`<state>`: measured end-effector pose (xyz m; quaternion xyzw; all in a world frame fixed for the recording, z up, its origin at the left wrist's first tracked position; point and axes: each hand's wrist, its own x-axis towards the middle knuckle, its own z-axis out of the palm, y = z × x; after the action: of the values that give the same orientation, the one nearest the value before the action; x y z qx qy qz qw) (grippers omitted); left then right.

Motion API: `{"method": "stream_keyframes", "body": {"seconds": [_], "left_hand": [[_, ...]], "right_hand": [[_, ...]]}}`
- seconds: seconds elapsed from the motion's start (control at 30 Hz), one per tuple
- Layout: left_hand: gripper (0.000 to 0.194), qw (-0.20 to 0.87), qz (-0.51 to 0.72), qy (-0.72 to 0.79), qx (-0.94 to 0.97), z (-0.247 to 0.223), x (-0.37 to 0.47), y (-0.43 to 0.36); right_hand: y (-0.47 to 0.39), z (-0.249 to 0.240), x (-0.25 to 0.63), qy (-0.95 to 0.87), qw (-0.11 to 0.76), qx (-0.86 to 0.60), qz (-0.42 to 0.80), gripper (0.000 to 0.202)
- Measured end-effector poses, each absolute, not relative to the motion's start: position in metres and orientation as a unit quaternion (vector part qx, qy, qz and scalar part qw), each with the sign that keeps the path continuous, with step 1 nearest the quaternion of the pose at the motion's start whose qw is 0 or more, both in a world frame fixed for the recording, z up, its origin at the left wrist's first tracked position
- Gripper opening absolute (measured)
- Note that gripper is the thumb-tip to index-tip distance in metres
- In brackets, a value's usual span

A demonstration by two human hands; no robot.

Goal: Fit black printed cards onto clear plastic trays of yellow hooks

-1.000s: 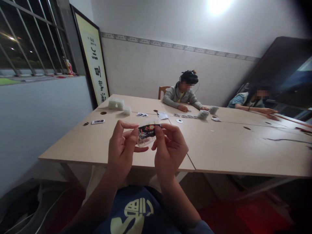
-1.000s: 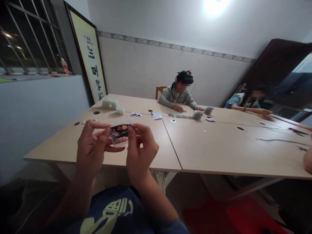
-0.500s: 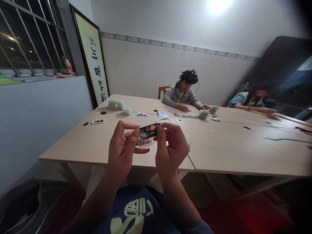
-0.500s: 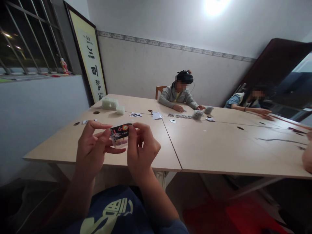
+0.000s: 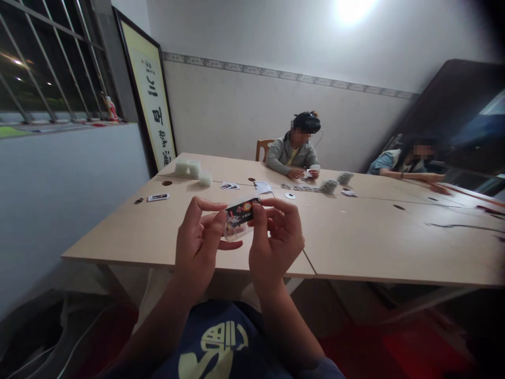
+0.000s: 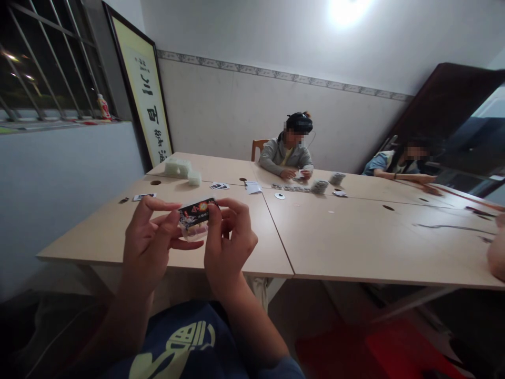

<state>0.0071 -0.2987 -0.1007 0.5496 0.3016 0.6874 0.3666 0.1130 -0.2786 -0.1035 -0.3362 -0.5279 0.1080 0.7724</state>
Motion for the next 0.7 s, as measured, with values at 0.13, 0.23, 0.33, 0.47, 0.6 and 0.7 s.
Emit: {"method": "stream_keyframes", "body": {"seconds": [0.13, 0.23, 0.33, 0.47, 0.6, 0.7], "left_hand": [[0.025, 0.358, 0.688, 0.298, 0.556, -0.1008, 0.0076, -0.2988], [0.023, 0.348, 0.691, 0.295, 0.560, -0.1010, 0.0077, -0.2984], [0.019, 0.348, 0.692, 0.287, 0.564, -0.1013, 0.0076, -0.2982], [0.016, 0.347, 0.695, 0.278, 0.564, -0.1012, 0.0078, -0.2988], [0.015, 0.346, 0.699, 0.274, 0.563, -0.1000, 0.0079, -0.2993], [0.015, 0.346, 0.699, 0.274, 0.564, -0.0992, 0.0082, -0.2998]], "right_hand": [[-0.2778, -0.1034, 0.1114, -0.516, 0.782, -0.330, 0.118, 0.005], [-0.2772, -0.1013, 0.1109, -0.509, 0.785, -0.329, 0.126, 0.007], [-0.2771, -0.0995, 0.1106, -0.507, 0.785, -0.330, 0.136, 0.008], [-0.2771, -0.0995, 0.1105, -0.506, 0.785, -0.329, 0.144, 0.007], [-0.2773, -0.1003, 0.1110, -0.509, 0.783, -0.323, 0.153, 0.007], [-0.2777, -0.1002, 0.1111, -0.508, 0.782, -0.325, 0.156, 0.006]]}}
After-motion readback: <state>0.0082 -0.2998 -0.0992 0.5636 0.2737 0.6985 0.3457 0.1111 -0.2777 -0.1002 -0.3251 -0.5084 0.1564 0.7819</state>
